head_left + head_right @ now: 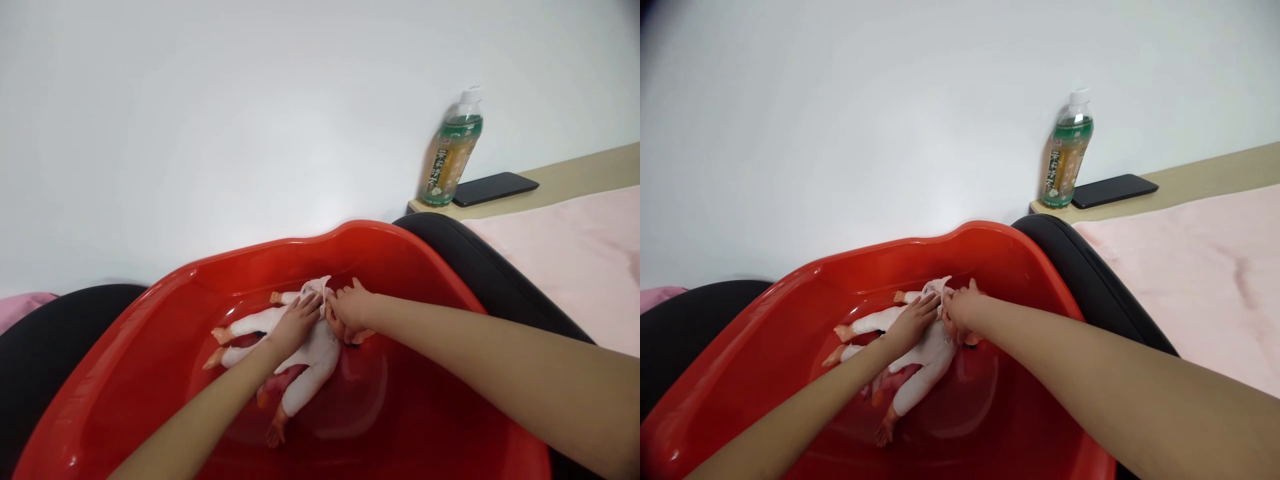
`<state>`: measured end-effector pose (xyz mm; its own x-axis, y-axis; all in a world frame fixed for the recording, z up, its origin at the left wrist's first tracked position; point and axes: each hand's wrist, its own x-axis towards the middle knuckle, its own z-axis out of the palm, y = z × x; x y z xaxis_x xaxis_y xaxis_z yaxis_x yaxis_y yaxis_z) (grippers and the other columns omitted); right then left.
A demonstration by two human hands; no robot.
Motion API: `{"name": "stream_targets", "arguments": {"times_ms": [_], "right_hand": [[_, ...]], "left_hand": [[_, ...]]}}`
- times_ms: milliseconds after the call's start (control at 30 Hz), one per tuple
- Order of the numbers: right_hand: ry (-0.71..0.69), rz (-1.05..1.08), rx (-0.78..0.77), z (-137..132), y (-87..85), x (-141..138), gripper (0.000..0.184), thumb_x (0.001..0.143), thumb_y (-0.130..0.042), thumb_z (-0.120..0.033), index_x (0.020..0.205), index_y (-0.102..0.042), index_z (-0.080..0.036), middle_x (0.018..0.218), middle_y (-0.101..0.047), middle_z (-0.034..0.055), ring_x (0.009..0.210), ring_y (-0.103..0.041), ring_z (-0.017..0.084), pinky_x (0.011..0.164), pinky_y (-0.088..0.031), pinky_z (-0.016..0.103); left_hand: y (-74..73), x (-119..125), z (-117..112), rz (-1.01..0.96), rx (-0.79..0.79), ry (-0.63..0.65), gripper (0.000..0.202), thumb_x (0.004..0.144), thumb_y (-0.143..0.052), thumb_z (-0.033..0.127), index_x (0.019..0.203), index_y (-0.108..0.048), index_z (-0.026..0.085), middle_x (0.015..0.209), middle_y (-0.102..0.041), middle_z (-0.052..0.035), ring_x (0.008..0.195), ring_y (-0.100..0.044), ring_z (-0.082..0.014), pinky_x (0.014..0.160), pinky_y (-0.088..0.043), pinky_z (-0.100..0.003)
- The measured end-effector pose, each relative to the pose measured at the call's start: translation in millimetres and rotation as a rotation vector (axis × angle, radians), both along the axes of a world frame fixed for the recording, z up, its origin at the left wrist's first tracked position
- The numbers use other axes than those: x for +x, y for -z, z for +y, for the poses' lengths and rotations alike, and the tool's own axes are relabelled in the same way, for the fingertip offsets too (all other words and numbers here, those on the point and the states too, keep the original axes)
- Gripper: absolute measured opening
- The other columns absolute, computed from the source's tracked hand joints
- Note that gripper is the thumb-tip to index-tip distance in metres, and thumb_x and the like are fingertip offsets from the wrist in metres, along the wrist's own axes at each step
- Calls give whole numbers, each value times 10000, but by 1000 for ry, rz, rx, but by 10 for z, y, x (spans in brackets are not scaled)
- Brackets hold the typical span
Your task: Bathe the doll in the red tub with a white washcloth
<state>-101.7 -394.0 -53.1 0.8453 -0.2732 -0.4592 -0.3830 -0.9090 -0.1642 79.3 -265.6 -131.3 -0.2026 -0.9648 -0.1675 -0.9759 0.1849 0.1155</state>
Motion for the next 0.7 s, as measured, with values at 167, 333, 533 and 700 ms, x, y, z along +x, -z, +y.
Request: {"name": "stream_targets", "arguments": {"times_ms": [167, 333, 533, 700], "right_hand": [[-23, 90, -47, 57, -116, -10, 1171, 710, -906, -518, 1659, -354, -111, 1522, -537, 280, 1369, -535, 429, 1237, -293, 667], [-8, 95, -52, 59, -128, -9, 1102, 716, -891, -514, 1611, -408, -87, 1491, -552, 276, 1358, -541, 417, 1230, -301, 646], [14, 59, -32, 20, 0, 3, 1066, 675, -900, -512, 1557, -466, -100, 1440, -587, 266, 1318, -564, 425, 1194, -328, 648], [54, 17, 2, 22, 5, 4, 1029, 622, -917, -434, 1509, -523, -92, 1400, -608, 271, 1291, -580, 437, 1183, -332, 654]], "left_hand": [[-31, 221, 175, -89, -13, 78, 561, 1038, -444, 99, 1564, -541, 271, 1744, -343, -48, 1636, -270, -311, 1308, -287, -585], [-57, 496, 392, -112, 6, 43, 487, 1077, -442, 165, 1543, -564, 232, 1701, -437, -70, 1632, -279, -283, 1336, -249, -504], [-6, 948, 758, -153, 75, -30, 391, 1084, -435, 206, 1384, -684, 184, 1490, -653, -102, 1532, -445, -288, 1311, -303, -470], [18, 1330, 1070, -150, 136, -169, 436, 1067, -436, 210, 1436, -668, 208, 1568, -596, -106, 1566, -409, -286, 1311, -308, -469]]}}
